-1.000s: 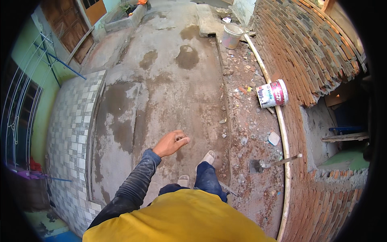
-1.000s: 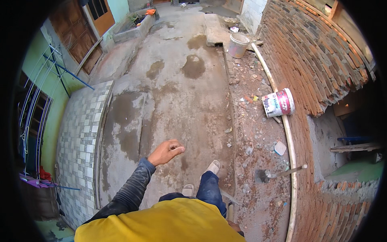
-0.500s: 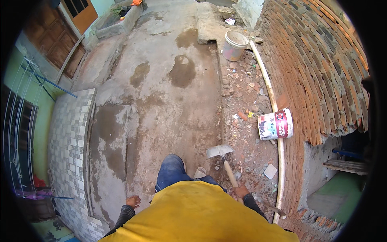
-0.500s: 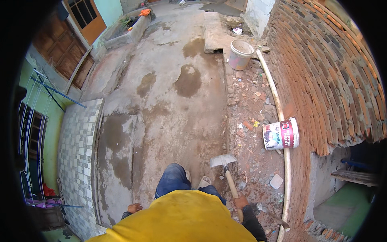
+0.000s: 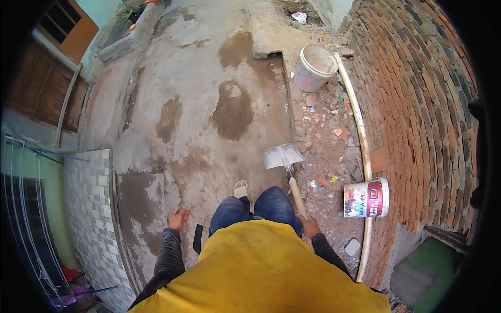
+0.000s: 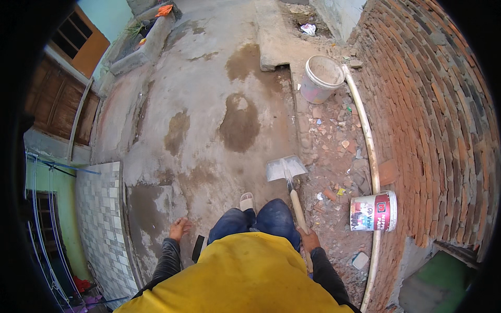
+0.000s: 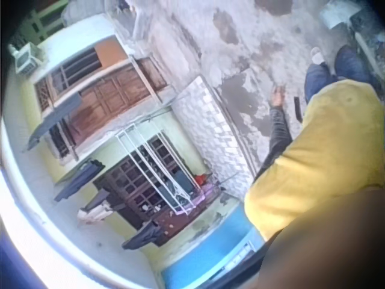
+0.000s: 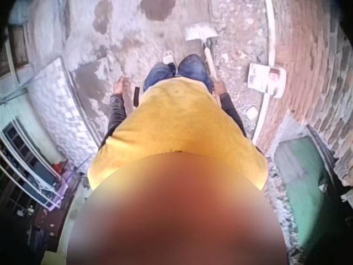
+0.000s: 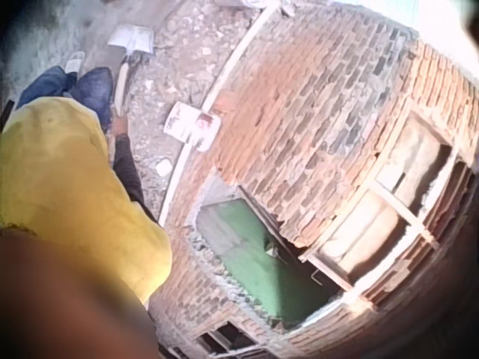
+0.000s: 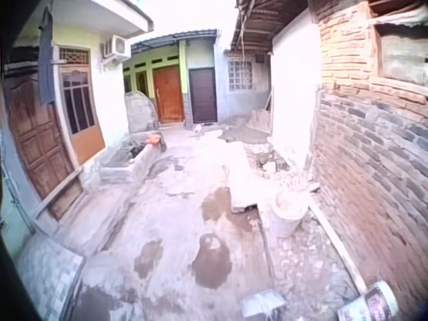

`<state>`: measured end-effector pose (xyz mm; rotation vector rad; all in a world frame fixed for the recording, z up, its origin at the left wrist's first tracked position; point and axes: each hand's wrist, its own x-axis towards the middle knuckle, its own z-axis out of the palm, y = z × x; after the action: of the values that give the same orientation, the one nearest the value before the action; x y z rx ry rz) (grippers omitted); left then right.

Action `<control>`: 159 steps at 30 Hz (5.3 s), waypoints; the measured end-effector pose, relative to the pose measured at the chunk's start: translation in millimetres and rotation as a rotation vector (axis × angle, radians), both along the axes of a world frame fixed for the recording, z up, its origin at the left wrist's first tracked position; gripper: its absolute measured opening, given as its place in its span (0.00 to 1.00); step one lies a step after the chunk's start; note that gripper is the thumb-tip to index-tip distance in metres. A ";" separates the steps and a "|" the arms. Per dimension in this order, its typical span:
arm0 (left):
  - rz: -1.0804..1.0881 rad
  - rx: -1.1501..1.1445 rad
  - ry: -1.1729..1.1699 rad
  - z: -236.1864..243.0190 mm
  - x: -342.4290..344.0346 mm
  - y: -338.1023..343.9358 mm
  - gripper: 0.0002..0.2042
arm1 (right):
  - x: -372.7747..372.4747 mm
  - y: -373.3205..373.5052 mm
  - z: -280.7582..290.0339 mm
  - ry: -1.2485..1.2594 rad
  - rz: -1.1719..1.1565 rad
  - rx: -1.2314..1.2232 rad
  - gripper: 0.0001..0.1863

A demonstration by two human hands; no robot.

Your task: The person uses a shovel to scrape and gather debris on a concrete floor. They move broken tiles and rubble into a pile while walking around the area.

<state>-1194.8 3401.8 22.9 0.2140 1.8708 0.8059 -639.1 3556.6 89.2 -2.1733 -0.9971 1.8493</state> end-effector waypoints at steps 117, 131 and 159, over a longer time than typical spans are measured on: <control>-1.734 -0.347 0.172 -139.0 -103.5 682.7 0.56 | -181.4 207.1 -238.5 -0.691 -0.255 -0.590 0.44; -1.756 -0.327 0.324 -136.3 -90.6 610.6 0.58 | -255.2 497.9 -401.8 -0.365 -0.193 0.012 0.37; -1.960 -0.258 0.275 -112.3 -24.3 464.8 0.58 | -135.7 -89.9 -254.7 -0.597 -0.587 -0.723 0.45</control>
<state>-1219.0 3866.6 -89.4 1.6473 1.0891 -0.8348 -774.8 3466.7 -165.5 -3.0501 0.3840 1.4052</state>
